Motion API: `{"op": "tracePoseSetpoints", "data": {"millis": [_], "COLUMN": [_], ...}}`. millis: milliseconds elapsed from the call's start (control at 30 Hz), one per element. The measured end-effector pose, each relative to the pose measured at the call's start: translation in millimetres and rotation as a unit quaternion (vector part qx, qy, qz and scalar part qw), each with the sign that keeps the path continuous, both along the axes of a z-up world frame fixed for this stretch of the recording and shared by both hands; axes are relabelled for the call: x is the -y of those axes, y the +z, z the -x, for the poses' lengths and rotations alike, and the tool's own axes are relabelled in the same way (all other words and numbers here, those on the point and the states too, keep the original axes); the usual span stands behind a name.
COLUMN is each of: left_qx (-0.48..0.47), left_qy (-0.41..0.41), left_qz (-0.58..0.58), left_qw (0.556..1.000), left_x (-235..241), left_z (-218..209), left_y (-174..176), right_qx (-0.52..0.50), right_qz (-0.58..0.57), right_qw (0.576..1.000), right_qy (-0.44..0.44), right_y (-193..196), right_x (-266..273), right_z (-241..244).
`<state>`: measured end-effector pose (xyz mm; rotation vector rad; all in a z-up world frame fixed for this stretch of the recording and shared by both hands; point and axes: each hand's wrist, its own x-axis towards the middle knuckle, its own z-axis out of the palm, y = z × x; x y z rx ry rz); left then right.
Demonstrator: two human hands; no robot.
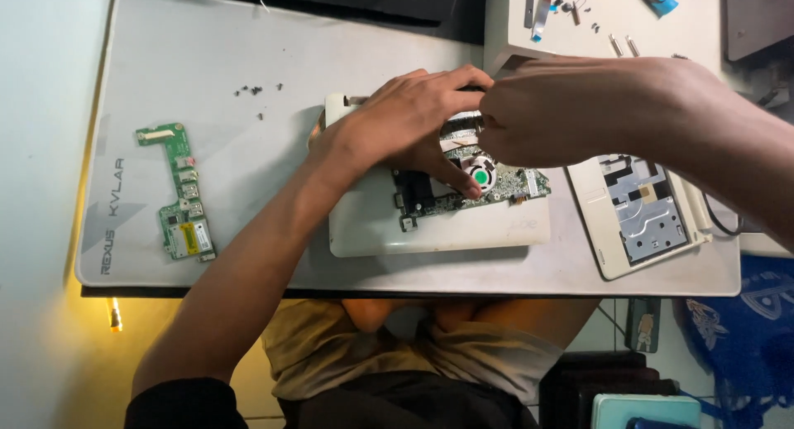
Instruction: The person uses a screwdriver to remove screws from a laptop motherboard and detaches a cooling fan. The person places the removed fan and screws on the table.
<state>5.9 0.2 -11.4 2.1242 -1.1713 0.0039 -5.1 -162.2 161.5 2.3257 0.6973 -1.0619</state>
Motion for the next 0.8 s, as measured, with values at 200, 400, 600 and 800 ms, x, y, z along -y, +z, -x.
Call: {"op": "tracePoseSetpoints", "data": {"millis": [200, 400, 600, 800], "left_qx": [-0.069, -0.047, -0.06, -0.085], "left_qy": [0.012, 0.014, 0.015, 0.044], "left_qz": [-0.075, -0.041, -0.058, -0.063], "left_qw": [0.995, 0.998, 0.996, 0.993], "left_x": [2.8, -1.6, -1.6, -0.5], "left_z": [-1.5, 6.2, 8.3, 8.2], "left_y": [9.3, 15.9, 21.5, 20.4], "right_qx": [-0.045, 0.009, 0.037, 0.054], "right_qz": [0.027, -0.053, -0.064, -0.033], "right_qw": [0.989, 0.993, 0.995, 0.994], "right_qy": [-0.138, -0.107, -0.066, -0.086], "right_y": [30.5, 15.8, -3.8, -2.0], "right_x": [-7.3, -7.4, 4.2, -30.9], "right_z": [-5.2, 7.4, 11.6, 13.4]}}
